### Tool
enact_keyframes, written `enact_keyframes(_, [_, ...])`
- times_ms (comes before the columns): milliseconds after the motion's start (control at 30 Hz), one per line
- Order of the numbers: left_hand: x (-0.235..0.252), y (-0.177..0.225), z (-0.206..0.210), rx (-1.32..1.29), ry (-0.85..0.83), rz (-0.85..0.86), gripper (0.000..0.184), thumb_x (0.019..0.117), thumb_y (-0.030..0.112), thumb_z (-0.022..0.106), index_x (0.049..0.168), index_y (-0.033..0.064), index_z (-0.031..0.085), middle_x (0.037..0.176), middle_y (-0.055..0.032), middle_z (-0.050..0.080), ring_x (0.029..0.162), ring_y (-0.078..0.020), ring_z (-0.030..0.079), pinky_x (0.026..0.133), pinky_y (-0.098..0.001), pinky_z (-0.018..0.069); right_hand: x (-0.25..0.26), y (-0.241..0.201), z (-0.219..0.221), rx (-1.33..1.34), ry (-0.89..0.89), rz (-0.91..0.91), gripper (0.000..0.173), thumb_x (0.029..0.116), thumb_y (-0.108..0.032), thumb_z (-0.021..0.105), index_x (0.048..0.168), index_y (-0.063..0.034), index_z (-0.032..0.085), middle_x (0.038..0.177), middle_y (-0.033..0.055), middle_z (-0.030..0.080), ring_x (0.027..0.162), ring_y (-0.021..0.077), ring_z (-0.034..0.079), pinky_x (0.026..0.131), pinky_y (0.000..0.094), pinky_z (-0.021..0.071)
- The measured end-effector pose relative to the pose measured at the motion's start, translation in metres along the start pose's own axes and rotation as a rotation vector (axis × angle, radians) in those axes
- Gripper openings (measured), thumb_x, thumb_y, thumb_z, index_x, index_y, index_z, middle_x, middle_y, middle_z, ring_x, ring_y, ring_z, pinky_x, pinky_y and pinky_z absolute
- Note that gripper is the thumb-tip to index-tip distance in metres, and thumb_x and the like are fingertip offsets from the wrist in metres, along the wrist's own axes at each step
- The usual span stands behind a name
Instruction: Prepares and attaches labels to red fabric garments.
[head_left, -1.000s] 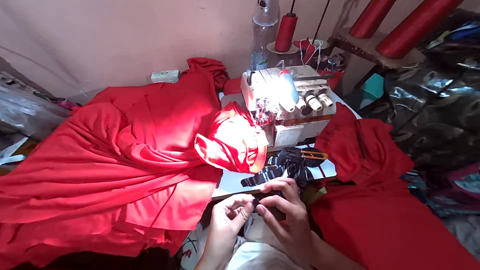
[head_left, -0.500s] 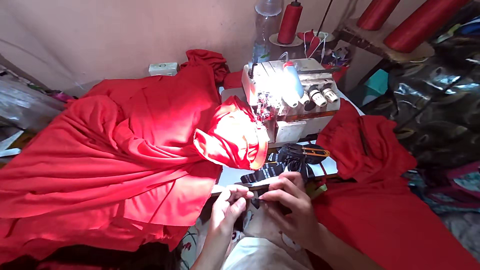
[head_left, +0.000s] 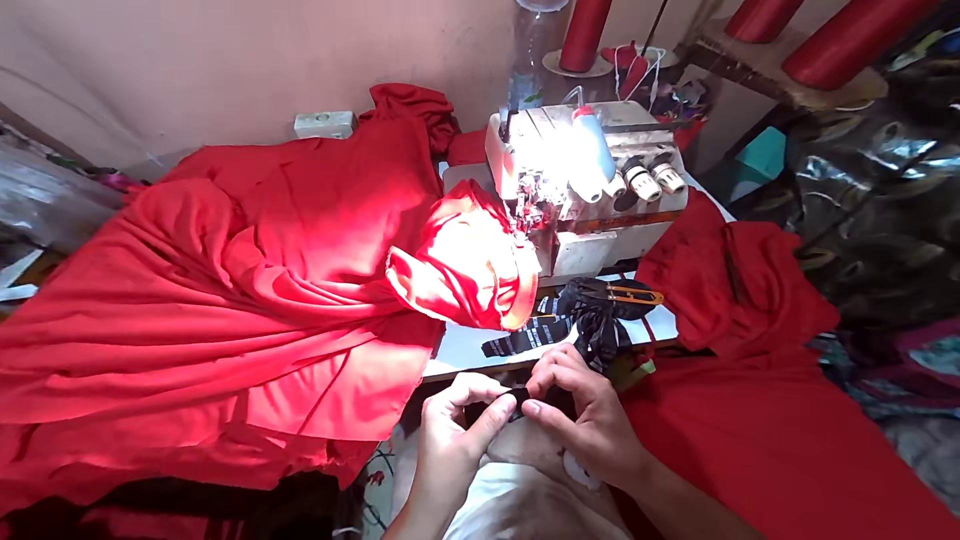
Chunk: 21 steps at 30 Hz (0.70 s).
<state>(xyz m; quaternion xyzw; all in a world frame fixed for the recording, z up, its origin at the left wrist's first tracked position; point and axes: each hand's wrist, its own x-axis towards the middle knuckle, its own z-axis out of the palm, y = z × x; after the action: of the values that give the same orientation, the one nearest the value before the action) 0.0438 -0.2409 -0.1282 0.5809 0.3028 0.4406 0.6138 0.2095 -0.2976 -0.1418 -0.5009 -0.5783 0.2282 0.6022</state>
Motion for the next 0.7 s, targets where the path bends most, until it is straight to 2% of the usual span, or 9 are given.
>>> enact_keyframes(167, [-0.0003, -0.0001, 0.0005, -0.008, -0.006, -0.004, 0.003, 0.0849, 0.012, 0.076, 0.087, 0.0105, 0.077, 0.089, 0.0051, 0.074, 0.085, -0.0012, 0.069, 0.079, -0.0183, 0.0575, 0.0005, -0.0013, 0.0033, 0.013, -0.003, -0.005, 0.014, 0.0917, -0.023, 0.066, 0.083, -0.0115, 0.067, 0.087, -0.0039, 0.066, 0.103, 0.0044, 0.058, 0.095, 0.0190, 0.0418])
enact_keyframes(700, [-0.0013, 0.0028, 0.0022, -0.013, 0.018, -0.008, 0.003, 0.0846, 0.014, 0.077, 0.085, 0.0112, 0.078, 0.089, 0.0042, 0.074, 0.086, -0.0017, 0.069, 0.079, -0.0178, 0.0572, 0.0020, -0.0032, 0.0022, 0.041, -0.022, -0.021, 0.014, 0.0927, -0.022, 0.066, 0.084, -0.0114, 0.067, 0.087, -0.0039, 0.066, 0.103, 0.0045, 0.058, 0.095, 0.0197, 0.0418])
